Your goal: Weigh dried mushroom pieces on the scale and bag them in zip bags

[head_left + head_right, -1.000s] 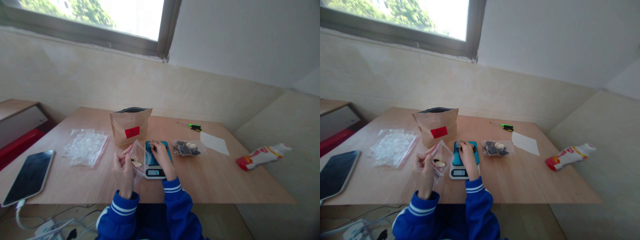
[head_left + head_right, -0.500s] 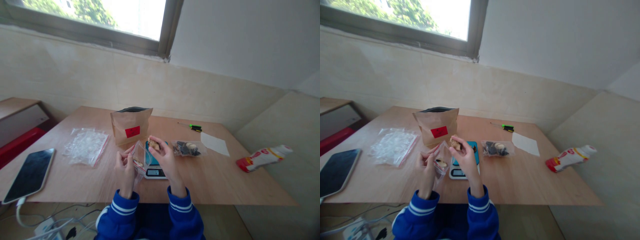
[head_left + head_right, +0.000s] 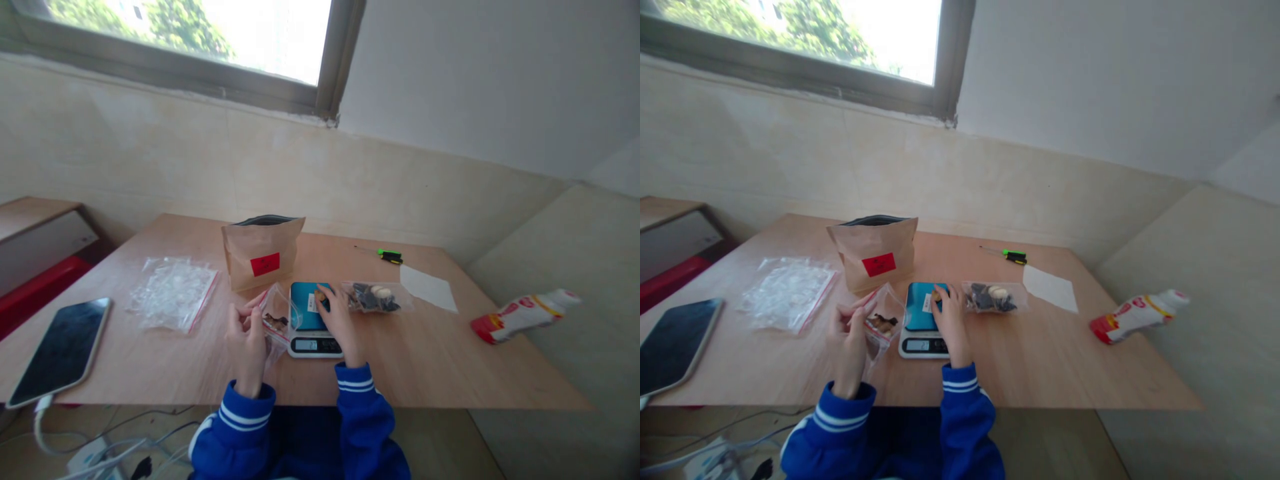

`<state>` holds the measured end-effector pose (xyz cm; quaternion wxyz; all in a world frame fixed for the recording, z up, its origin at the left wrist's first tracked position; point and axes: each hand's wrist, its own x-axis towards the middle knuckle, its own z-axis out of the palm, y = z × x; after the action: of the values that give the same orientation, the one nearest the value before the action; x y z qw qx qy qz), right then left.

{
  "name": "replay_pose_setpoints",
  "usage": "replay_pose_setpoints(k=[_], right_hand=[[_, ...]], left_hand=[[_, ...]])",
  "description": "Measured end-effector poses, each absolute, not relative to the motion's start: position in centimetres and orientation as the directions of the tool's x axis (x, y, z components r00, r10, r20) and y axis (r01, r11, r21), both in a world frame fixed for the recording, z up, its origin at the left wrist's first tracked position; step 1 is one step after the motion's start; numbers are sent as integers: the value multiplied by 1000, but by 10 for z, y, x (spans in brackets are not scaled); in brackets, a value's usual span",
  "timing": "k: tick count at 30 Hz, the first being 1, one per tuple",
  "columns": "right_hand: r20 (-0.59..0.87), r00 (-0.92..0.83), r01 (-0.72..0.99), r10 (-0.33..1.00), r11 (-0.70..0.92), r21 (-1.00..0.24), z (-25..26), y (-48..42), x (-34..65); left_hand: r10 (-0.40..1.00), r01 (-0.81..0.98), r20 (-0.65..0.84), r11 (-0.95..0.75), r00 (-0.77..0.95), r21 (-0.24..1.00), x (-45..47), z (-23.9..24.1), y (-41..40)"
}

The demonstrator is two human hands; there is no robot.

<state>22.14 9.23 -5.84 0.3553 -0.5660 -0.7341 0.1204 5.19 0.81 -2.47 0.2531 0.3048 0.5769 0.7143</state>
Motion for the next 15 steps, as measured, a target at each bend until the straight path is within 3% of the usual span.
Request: replay_pose_setpoints(k=[6,15], right_hand=[[394,-125,676,911,369,-638,-62,94,221],[453,-16,612,891,367,-700,-47,90,219]], left_hand=[[731,-43,148,-236,-666,971,54,-28,9],[744,-81,125,-234,-657,969,53,-28,8]])
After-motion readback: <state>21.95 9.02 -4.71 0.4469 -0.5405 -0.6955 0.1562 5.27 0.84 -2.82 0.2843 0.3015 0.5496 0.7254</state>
